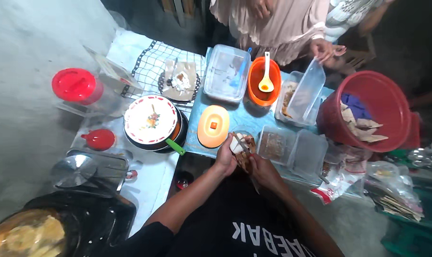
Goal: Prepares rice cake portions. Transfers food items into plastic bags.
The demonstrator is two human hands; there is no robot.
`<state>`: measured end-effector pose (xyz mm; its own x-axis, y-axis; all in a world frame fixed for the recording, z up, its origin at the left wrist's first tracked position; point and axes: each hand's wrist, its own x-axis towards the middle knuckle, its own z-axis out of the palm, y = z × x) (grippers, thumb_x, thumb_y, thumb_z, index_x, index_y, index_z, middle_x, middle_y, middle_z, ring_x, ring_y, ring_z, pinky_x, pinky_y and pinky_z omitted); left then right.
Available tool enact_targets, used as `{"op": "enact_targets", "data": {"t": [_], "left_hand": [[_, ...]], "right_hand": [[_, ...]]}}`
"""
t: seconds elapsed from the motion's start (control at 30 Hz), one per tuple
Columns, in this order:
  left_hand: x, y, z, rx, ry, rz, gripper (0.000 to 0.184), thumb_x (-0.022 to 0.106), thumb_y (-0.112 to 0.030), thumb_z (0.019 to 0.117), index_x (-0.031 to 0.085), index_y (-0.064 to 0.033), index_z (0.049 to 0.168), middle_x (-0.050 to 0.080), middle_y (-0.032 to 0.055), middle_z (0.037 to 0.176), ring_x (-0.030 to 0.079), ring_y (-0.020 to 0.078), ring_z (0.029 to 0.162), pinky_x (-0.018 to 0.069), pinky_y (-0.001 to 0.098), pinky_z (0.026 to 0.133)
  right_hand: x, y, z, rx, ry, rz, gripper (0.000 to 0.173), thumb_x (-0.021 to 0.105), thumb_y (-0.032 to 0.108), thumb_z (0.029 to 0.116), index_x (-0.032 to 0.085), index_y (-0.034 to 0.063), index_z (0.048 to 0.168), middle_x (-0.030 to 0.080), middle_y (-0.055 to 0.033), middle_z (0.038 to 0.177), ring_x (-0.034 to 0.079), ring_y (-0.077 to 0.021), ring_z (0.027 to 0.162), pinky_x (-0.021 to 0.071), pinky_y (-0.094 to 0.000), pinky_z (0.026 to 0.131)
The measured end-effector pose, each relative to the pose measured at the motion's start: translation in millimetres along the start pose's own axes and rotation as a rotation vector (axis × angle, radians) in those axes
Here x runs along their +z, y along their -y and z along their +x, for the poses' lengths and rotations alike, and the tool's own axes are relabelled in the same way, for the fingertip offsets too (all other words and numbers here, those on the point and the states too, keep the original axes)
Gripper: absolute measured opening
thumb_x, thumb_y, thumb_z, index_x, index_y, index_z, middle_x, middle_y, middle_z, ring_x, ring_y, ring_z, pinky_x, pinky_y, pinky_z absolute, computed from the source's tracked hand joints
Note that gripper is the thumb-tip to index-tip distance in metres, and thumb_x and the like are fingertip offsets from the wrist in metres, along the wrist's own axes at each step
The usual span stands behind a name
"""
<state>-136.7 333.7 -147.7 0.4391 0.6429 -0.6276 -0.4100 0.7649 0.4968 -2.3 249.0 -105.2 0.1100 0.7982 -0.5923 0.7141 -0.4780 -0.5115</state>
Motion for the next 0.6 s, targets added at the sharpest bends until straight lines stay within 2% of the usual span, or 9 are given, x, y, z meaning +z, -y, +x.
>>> {"op": "enact_targets", "data": {"t": [0.1, 0.17, 0.23, 0.33, 0.4, 0.53, 0.6], "left_hand": [[1.6, 0.7, 2.0, -0.008, 0.005, -0.032, 0.055, 0.033, -0.052, 0.1095, 0.053, -0.0087, 0.138, 0.067, 0.0141, 0.122, 0.067, 0.0267, 0.109, 0.0564, 0.0451, 0.094], [3.0, -0.2, 3.3, -0.009, 0.0, -0.047, 0.055, 0.032, -0.05, 0.11, 0.052, -0.0082, 0.139, 0.068, 0.0151, 0.125, 0.068, 0.0273, 0.11, 0.057, 0.044, 0.094], [3.9, -0.5, 4.3, -0.024, -0.013, -0.051, 0.056, 0.033, -0.051, 0.1098, 0.051, -0.0076, 0.14, 0.068, 0.0163, 0.127, 0.069, 0.0287, 0.111, 0.0569, 0.0447, 0.094], [5.0, 0.9, 5.5, -0.026, -0.018, -0.059, 0.058, 0.032, -0.052, 0.1097, 0.052, -0.0061, 0.14, 0.068, 0.0172, 0.126, 0.068, 0.0294, 0.112, 0.0558, 0.0457, 0.096], [4.6, 2.6, 6.9, -0.013, -0.016, -0.062, 0.057, 0.03, -0.05, 0.1107, 0.052, -0.0054, 0.139, 0.067, 0.0174, 0.125, 0.068, 0.029, 0.111, 0.0557, 0.0458, 0.096], [7.1, 3.2, 8.6, -0.008, -0.023, -0.078, 0.059, 0.026, -0.05, 0.111, 0.053, -0.0041, 0.137, 0.067, 0.0185, 0.125, 0.067, 0.0299, 0.113, 0.0549, 0.0461, 0.098], [8.9, 2.6, 7.8, -0.003, -0.005, -0.088, 0.063, 0.023, -0.053, 0.1105, 0.051, -0.0031, 0.139, 0.067, 0.02, 0.126, 0.066, 0.0312, 0.115, 0.0544, 0.0465, 0.099]], "right_hand": [[9.5, 7.1, -7.6, 0.018, -0.171, -0.244, 0.038, 0.043, 0.028, 0.1088, 0.062, 0.0049, 0.132, 0.074, -0.0175, 0.104, 0.074, -0.0356, 0.092, 0.0588, -0.0545, 0.081], [16.6, 8.4, -9.7, 0.003, -0.286, -0.312, 0.039, 0.049, 0.028, 0.1057, 0.064, 0.0039, 0.134, 0.075, -0.0176, 0.107, 0.075, -0.0364, 0.089, 0.0602, -0.0544, 0.076], [15.0, 7.3, -9.0, 0.006, -0.23, -0.176, 0.042, 0.04, 0.031, 0.1099, 0.061, 0.0042, 0.135, 0.074, -0.0166, 0.102, 0.074, -0.0348, 0.092, 0.0587, -0.054, 0.082], [17.9, -1.3, -6.0, -0.036, -0.255, -0.042, 0.044, 0.033, 0.032, 0.1117, 0.063, 0.0027, 0.129, 0.073, -0.0155, 0.087, 0.074, -0.0334, 0.084, 0.0586, -0.0535, 0.078], [20.7, -1.9, -7.3, -0.044, -0.29, -0.088, 0.044, 0.033, 0.032, 0.1114, 0.063, 0.0031, 0.126, 0.073, -0.0151, 0.089, 0.074, -0.0334, 0.085, 0.0591, -0.0529, 0.077], [24.3, 1.6, -9.9, 0.009, -0.232, -0.231, 0.044, 0.033, 0.032, 0.1107, 0.059, 0.0075, 0.137, 0.074, -0.0148, 0.108, 0.075, -0.0334, 0.091, 0.0599, -0.0518, 0.079], [27.3, 1.6, -10.2, 0.016, -0.235, -0.264, 0.043, 0.034, 0.032, 0.1105, 0.058, 0.008, 0.136, 0.074, -0.0141, 0.105, 0.075, -0.0329, 0.087, 0.0605, -0.0509, 0.075]]}}
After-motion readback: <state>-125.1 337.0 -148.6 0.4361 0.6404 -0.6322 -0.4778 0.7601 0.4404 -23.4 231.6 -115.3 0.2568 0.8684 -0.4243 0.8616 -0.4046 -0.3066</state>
